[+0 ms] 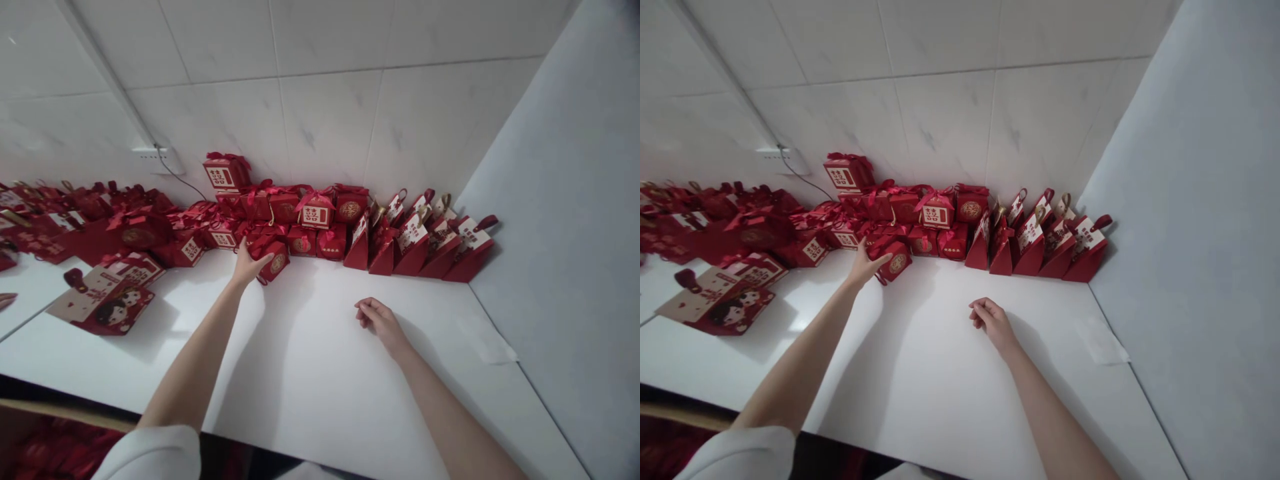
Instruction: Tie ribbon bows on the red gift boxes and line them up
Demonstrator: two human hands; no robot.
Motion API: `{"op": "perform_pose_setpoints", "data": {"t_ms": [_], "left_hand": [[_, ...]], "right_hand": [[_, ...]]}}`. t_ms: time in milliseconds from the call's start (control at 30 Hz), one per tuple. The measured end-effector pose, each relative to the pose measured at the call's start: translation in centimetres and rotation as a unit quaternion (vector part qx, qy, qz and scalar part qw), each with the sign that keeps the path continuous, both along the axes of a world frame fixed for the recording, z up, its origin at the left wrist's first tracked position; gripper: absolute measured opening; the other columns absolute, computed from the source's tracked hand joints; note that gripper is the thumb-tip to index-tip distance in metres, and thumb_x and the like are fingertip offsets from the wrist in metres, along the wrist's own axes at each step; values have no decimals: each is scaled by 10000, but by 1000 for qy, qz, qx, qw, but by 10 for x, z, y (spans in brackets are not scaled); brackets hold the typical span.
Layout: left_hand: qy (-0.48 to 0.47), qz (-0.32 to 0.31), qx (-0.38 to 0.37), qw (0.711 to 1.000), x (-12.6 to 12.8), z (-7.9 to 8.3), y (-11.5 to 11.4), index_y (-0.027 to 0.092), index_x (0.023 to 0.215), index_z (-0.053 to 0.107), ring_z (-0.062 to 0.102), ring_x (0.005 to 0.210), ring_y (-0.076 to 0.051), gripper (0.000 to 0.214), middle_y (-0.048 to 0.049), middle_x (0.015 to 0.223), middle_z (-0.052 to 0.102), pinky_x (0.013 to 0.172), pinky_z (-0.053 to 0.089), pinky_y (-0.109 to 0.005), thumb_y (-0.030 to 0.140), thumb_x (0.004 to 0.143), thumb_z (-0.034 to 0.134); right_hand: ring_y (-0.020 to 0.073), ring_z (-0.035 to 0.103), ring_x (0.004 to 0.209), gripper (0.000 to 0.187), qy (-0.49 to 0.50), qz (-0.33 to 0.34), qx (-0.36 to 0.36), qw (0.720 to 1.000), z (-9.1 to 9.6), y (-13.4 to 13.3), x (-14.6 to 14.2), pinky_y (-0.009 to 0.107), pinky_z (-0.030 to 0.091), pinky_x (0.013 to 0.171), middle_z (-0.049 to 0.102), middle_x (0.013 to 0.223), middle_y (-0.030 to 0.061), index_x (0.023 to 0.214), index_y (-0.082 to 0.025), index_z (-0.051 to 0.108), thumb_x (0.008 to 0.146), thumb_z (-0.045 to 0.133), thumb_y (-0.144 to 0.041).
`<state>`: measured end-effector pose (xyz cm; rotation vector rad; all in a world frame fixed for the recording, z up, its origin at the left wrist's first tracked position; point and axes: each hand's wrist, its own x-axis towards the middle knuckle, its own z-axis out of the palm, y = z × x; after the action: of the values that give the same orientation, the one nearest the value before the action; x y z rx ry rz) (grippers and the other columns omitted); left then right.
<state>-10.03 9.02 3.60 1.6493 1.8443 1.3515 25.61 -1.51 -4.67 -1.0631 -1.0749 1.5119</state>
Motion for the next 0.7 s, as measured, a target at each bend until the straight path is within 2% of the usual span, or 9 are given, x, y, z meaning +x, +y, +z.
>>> {"op": "perform_pose_setpoints", "data": {"t_ms": [67,133,200,267,333,433,567,700], "left_hand": [[-19,-38,-23,999,13,-4,-6,114,1507,268,405,1380,-358,1082,-218,1488,405,1156,323,-507,490,656,819],[-41,-117,-70,990,29,-6,-20,145,1514,273,424,1368,-355,1036,-203,1503,395,1136,358,-495,480,688,801],[-80,-260,-143,952,48,-6,-41,210,1531,253,486,1321,-334,984,-165,1491,433,1098,414,-481,480,738,769],[-123,-385,-202,892,67,-6,-62,288,1555,174,507,1307,-315,944,-128,1478,465,1087,424,-483,480,804,713],[-144,-415,-178,881,81,-8,-78,295,1535,251,421,1382,-310,772,-118,1494,450,1133,357,-485,529,883,594],[-154,-416,-146,884,93,-14,-92,267,1474,384,396,1394,-310,616,-132,1453,495,1174,263,-509,536,933,503],[-159,-447,-130,871,102,-18,-97,246,1433,443,450,1346,-318,579,-146,1402,539,1156,280,-533,539,936,494],[-125,-469,-86,870,111,-15,-102,259,1361,539,404,1384,-314,463,-121,1433,509,1166,279,-527,453,941,525]], "right_hand": [[131,542,582,344,-5,0,6,1000,0,0,0,260,392,555,628,705,11,834,-192,661,773,718,-526],[137,543,579,356,-9,-7,19,1000,0,-1,-1,267,399,555,627,703,13,842,-195,655,784,701,-543],[139,531,578,363,-14,-30,42,999,0,-3,-3,272,403,558,616,706,6,876,-206,641,810,668,-562],[145,528,607,357,-21,-66,70,995,1,-5,-4,277,415,584,608,732,0,917,-222,622,841,635,-571],[160,546,662,348,-27,-97,95,990,3,-9,-3,287,438,636,613,774,3,952,-235,608,861,613,-572],[197,604,779,343,-35,-116,152,981,8,-15,2,320,473,743,646,859,23,1026,-248,593,900,561,-564],[237,624,1015,302,-60,-102,209,971,20,-23,8,377,441,949,685,1068,64,1128,-259,574,959,500,-498],[250,601,1070,305,-77,-101,202,971,29,-26,10,393,432,980,671,1130,75,1159,-263,589,968,490,-479]]}}
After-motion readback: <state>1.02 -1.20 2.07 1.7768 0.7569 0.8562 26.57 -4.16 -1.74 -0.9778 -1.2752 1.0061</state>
